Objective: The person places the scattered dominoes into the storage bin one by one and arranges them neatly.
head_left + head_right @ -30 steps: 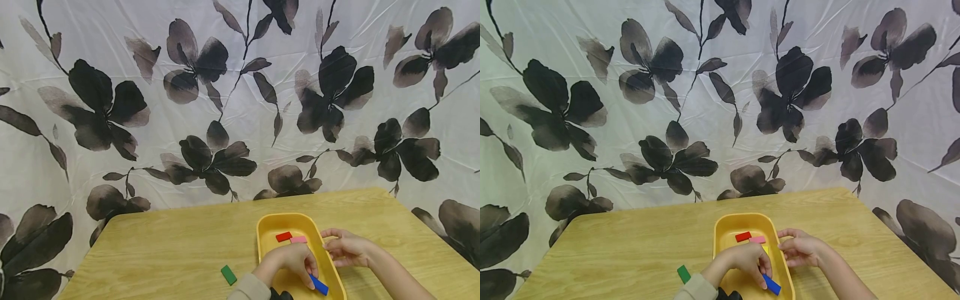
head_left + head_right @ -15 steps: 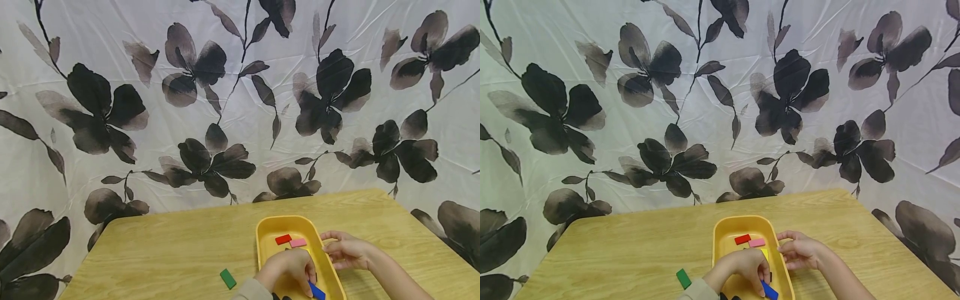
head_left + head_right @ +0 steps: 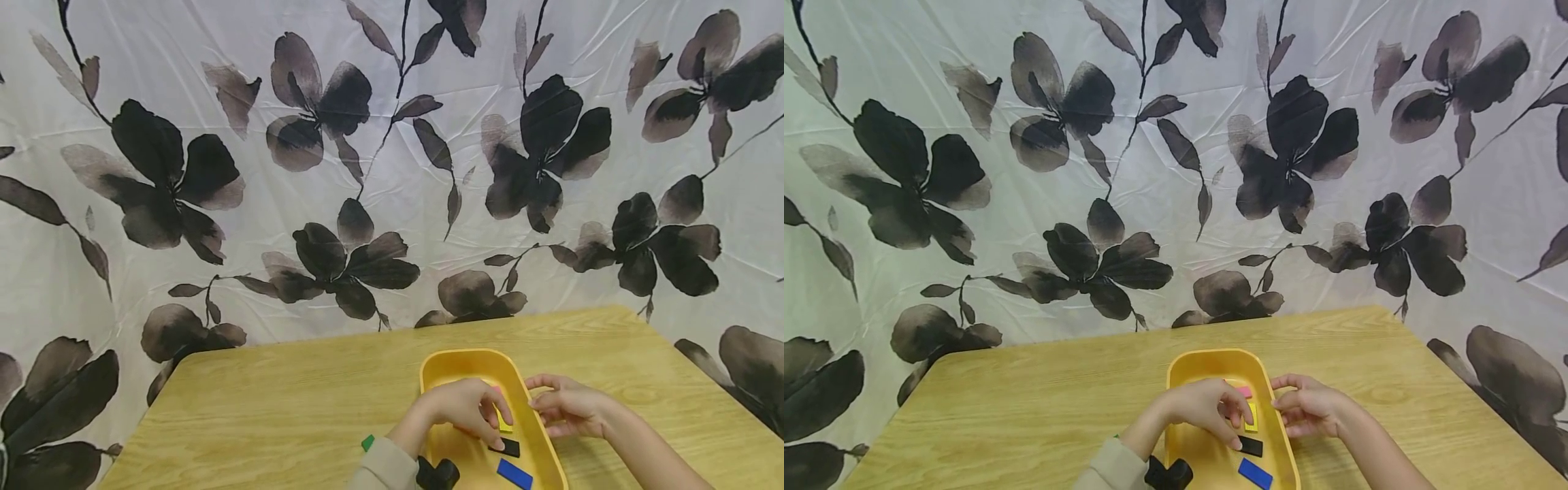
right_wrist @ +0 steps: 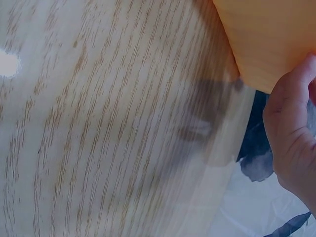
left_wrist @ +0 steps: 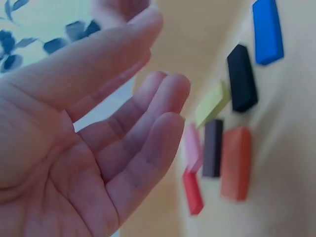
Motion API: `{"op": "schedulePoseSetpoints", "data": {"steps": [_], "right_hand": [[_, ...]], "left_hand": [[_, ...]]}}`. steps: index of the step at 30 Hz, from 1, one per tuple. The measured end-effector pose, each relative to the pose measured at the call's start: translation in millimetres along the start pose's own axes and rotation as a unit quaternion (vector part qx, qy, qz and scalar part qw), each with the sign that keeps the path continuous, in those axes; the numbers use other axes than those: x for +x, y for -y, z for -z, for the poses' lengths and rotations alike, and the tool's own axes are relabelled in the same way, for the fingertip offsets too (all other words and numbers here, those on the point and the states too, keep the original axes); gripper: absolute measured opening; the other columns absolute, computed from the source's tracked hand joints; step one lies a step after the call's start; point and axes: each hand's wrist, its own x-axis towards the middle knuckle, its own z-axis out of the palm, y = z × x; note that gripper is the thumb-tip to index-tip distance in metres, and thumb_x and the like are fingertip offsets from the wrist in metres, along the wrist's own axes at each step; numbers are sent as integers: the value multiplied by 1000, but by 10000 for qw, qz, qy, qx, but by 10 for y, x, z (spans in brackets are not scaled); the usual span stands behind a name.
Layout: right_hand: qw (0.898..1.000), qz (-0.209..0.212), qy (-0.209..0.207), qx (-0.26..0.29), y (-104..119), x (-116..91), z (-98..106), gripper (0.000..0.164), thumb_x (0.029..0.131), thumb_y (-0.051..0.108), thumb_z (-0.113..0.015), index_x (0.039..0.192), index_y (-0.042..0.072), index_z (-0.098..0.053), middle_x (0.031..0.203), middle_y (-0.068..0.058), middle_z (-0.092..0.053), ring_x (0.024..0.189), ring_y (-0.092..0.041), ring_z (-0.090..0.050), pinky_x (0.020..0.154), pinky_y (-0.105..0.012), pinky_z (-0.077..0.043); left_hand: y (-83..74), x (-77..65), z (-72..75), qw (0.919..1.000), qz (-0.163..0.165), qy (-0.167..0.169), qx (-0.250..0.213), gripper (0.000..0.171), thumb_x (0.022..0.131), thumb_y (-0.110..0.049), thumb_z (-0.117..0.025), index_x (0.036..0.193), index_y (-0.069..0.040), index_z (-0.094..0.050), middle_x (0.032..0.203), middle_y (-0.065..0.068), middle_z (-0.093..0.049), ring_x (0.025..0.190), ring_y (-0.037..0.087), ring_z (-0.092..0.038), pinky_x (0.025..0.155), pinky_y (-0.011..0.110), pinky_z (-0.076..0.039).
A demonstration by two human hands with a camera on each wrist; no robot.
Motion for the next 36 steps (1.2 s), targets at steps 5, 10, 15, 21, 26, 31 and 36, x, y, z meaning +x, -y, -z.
{"op": "schedulePoseSetpoints", "data": {"steps": [5,10,15,21,26,31,36], "right_hand": [[9999,-73,-70,49,14,5,-4,36,89,4,-53,122,1,-37,86,-7,-60,68,-11,-56,64,-25,-53],[9998,-108,-126,77,24,2,-8,36,89,4,-53,122,1,-37,87,-7,-60,67,-10,-56,63,-24,-53],[9999,-65,-128,14,18,1,-12,37,89,4,-54,122,1,-37,86,-6,-61,67,-10,-57,62,-24,-53],[10000,-53,-80,9,11,3,-10,36,89,4,-54,121,1,-37,87,-6,-61,67,-11,-57,64,-25,-53],[9999,-35,-111,-27,14,-3,-1,36,89,4,-54,121,1,-38,86,-6,-61,67,-10,-57,64,-25,-53],[9999,-55,-146,-42,4,-9,-9,36,89,4,-54,121,1,-38,85,-6,-61,67,-10,-57,63,-25,-53],[9999,-68,-120,-56,1,6,-1,37,89,5,-54,122,0,-37,86,-6,-62,67,-10,-57,64,-24,-53]], "left_hand": [[45,-195,165,9992,-217,-190,-288,26,73,-1,-77,97,3,-66,83,15,-64,69,2,-53,66,15,-43],[139,-436,318,9974,-160,-393,-583,25,74,1,-76,97,0,-66,88,18,-63,73,6,-54,63,17,-43],[296,-697,468,9943,16,-641,-850,24,75,2,-74,98,-1,-65,87,13,-61,77,10,-55,63,21,-45],[561,-1020,589,9911,36,-1004,-872,24,74,1,-75,96,5,-65,90,12,-61,82,15,-56,68,24,-48],[740,-1224,622,9910,135,-1120,-724,24,75,-2,-75,96,6,-65,93,14,-62,86,22,-56,71,27,-48],[897,-1357,556,9902,252,-1210,-656,25,72,0,-76,95,4,-67,93,13,-62,86,23,-57,69,25,-48],[1003,-1420,494,9878,415,-1163,-953,32,68,7,-74,99,4,-66,90,11,-59,81,21,-53,63,22,-46]]}}
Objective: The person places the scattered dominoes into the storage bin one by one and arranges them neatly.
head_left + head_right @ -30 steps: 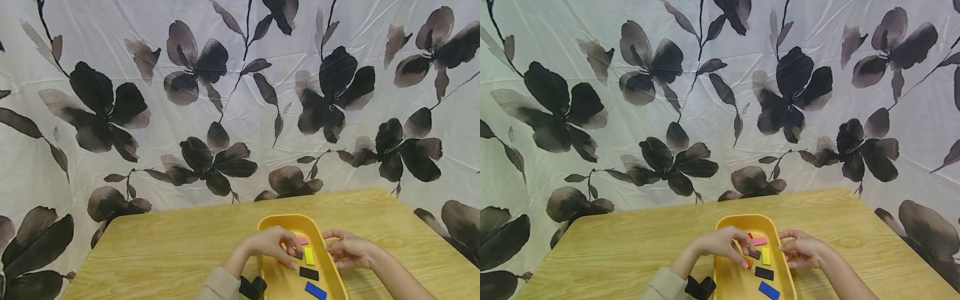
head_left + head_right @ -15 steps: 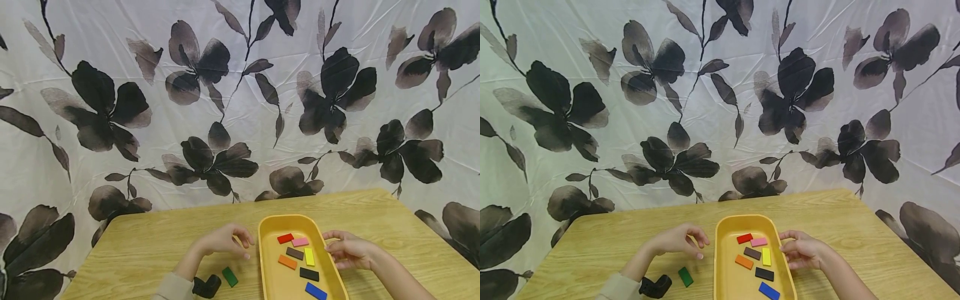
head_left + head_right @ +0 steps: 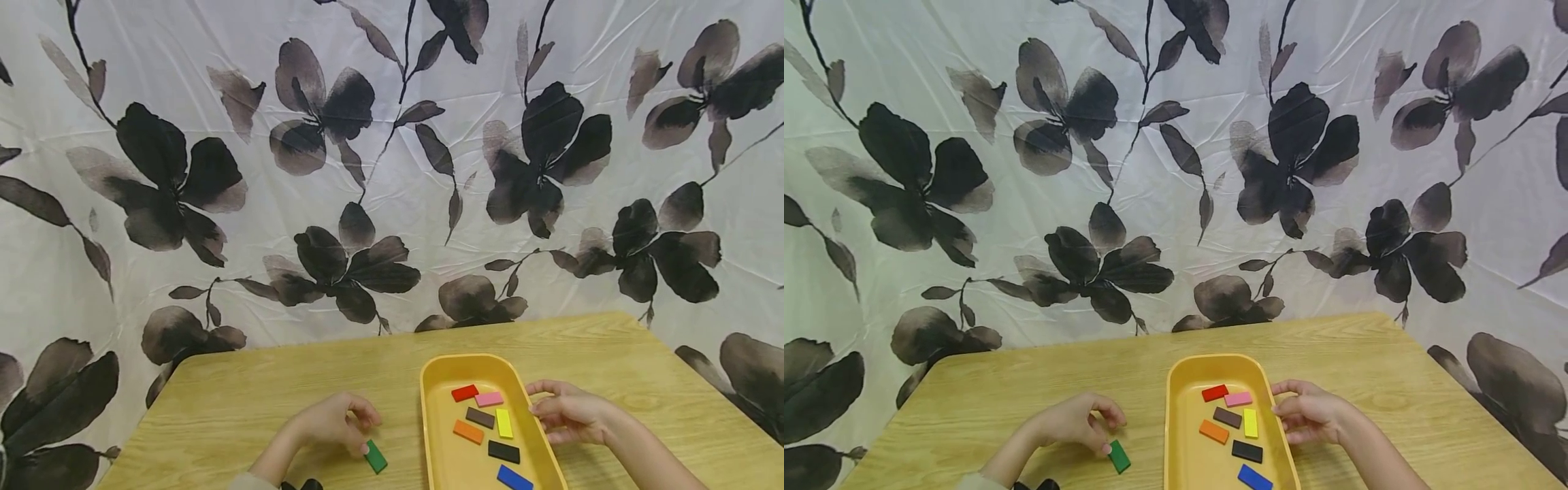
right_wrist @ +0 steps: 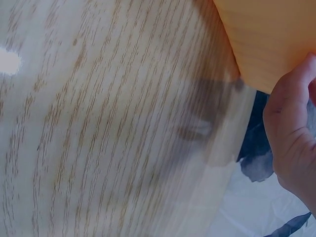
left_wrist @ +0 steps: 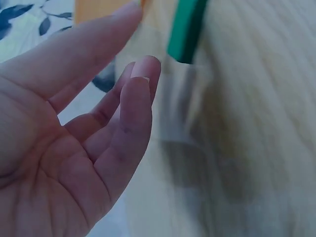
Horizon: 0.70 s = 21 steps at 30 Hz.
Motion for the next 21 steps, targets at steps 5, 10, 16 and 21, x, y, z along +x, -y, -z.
{"op": "schedulePoseSetpoints", "data": {"steps": [5,10,16,21], "right_hand": [[10000,1,-15,36,7,-1,-5,38,89,5,-53,123,1,-36,85,-5,-61,66,-10,-56,63,-24,-53],[10000,13,-1,44,28,5,-37,37,89,4,-54,122,1,-37,86,-5,-61,66,-9,-56,63,-24,-52],[9999,-24,-116,-5,41,-2,-34,38,88,4,-54,122,0,-36,87,-6,-61,67,-11,-56,64,-25,-53],[9999,-62,-120,-3,32,-17,-40,39,89,4,-54,123,-1,-36,88,-7,-61,67,-11,-56,63,-24,-53]], "left_hand": [[123,-9,-25,9999,-13,29,-112,37,64,14,-72,99,6,-64,86,8,-56,77,17,-50,61,20,-44],[192,-25,-59,9999,3,-33,162,36,65,15,-72,99,4,-66,82,5,-55,69,11,-48,57,18,-42],[172,-22,-90,9990,-110,37,420,27,67,15,-70,91,3,-68,77,2,-53,57,4,-46,53,16,-41],[159,-30,-124,9982,-193,1,567,23,65,16,-71,83,2,-66,73,1,-53,55,3,-46,51,15,-40]]}}
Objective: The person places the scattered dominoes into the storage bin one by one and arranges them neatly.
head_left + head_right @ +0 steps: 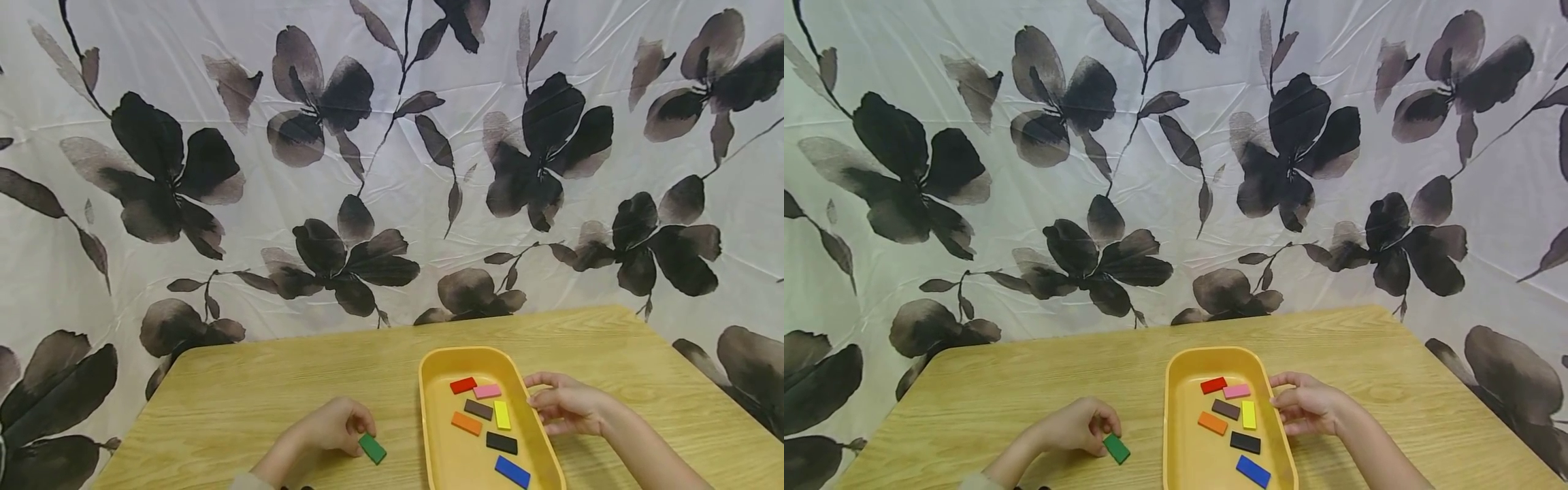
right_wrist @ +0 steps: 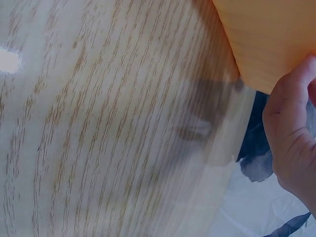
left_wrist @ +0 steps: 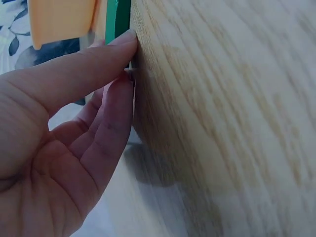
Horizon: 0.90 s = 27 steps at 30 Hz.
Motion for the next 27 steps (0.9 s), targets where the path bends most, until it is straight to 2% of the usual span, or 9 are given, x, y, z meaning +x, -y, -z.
{"op": "schedulePoseSetpoints", "data": {"steps": [9,16,27], "right_hand": [[10000,42,48,1,7,-2,-24,39,89,3,-54,122,-1,-36,86,-6,-61,67,-10,-57,62,-24,-53],[10000,43,33,-53,11,6,-4,38,89,4,-54,122,-1,-36,84,-6,-61,66,-10,-56,62,-24,-53],[9999,58,120,-77,-4,0,4,38,89,4,-53,123,-1,-37,86,-6,-62,67,-10,-57,64,-24,-53]], "left_hand": [[15,-21,-31,9996,-17,-217,158,23,64,11,-77,77,-1,-63,69,-1,-57,53,3,-49,49,16,-41],[-34,-53,6,9989,-39,-463,20,21,63,6,-79,79,0,-65,71,1,-61,60,4,-53,56,18,-46],[-145,-75,32,9963,229,-822,-40,21,63,6,-78,79,-2,-66,75,3,-59,62,9,-55,55,20,-46]]}}
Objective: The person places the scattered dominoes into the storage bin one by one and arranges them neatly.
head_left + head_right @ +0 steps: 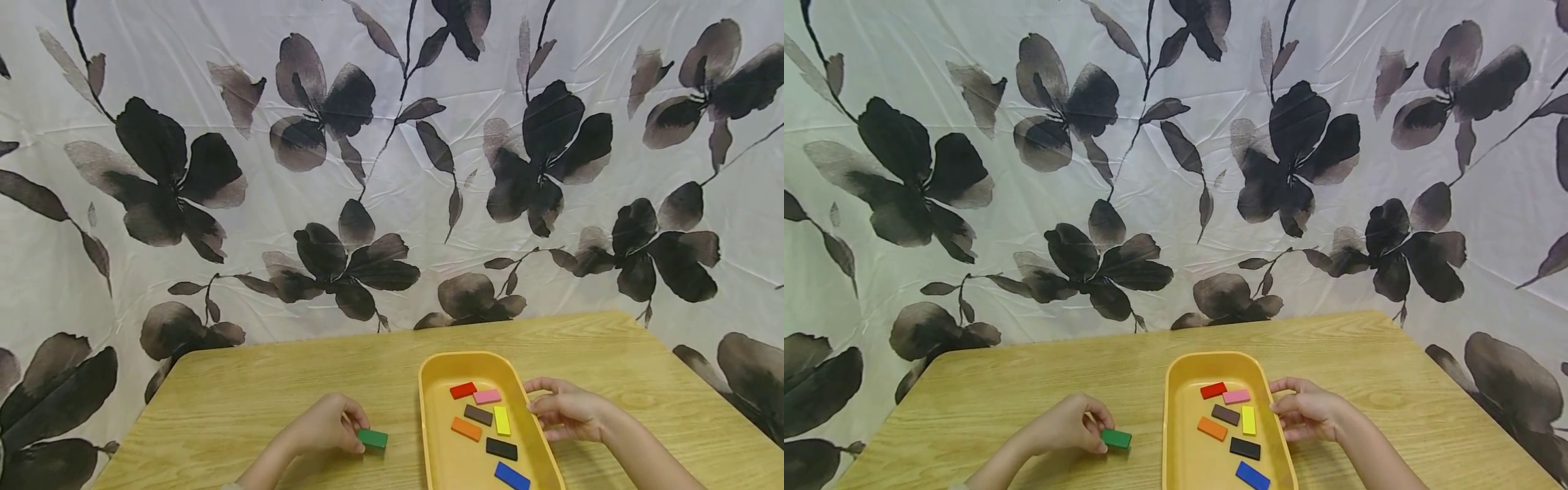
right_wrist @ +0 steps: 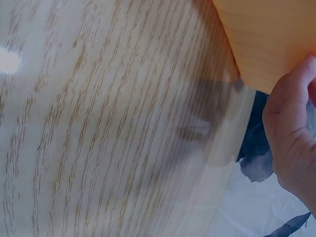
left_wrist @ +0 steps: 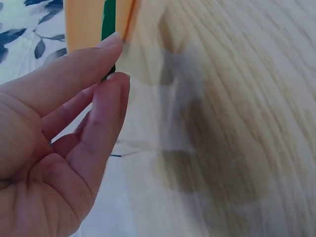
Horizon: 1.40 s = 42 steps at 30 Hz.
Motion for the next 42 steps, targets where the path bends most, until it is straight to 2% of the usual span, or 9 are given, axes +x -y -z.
{"op": "schedulePoseSetpoints", "data": {"steps": [6,12,18,20,25,30,42], "right_hand": [[10000,-4,10,-6,14,-17,-7,37,89,4,-53,122,-1,-37,85,-6,-61,67,-10,-56,64,-24,-53],[10000,0,-6,4,35,-28,-4,37,89,4,-54,122,-1,-38,84,-5,-61,67,-9,-56,64,-25,-53],[10000,-13,-52,-48,27,-26,4,38,89,4,-54,122,-1,-37,83,-5,-60,66,-9,-56,63,-24,-53],[9999,-37,-94,-62,18,-21,8,38,89,5,-54,122,-1,-37,84,-5,-61,66,-10,-56,64,-25,-53],[9999,-12,-141,-57,9,-9,5,38,89,5,-54,122,-1,-37,86,-6,-62,68,-10,-57,66,-27,-54],[9999,1,-163,-18,10,4,-9,38,89,4,-54,122,-1,-37,88,-6,-62,69,-11,-57,66,-27,-54],[9998,-55,-198,-17,6,1,-23,39,89,4,-54,123,-1,-36,87,-6,-62,68,-11,-57,65,-26,-53]], "left_hand": [[-88,-3,7,9998,151,-46,-147,21,64,5,-77,81,-2,-66,76,3,-58,62,13,-57,55,22,-47],[-199,-13,32,9997,124,-102,-199,19,64,4,-75,81,-2,-66,75,4,-59,59,17,-60,54,22,-48],[-282,4,64,9998,-39,-191,84,22,63,3,-76,81,-4,-67,77,3,-60,62,15,-60,56,22,-48],[-322,20,79,9996,12,-190,190,22,63,2,-77,82,-5,-68,77,2,-60,64,13,-59,57,24,-48],[-425,70,120,9998,27,-61,166,20,67,3,-76,83,-4,-68,79,3,-60,67,15,-60,59,25,-48],[-505,119,133,9996,-102,96,233,19,69,3,-77,84,-3,-69,81,2,-62,69,15,-59,60,23,-48],[-762,306,61,9964,-464,428,560,18,69,3,-78,83,-4,-69,83,0,-64,68,11,-61,63,23,-50]]}}
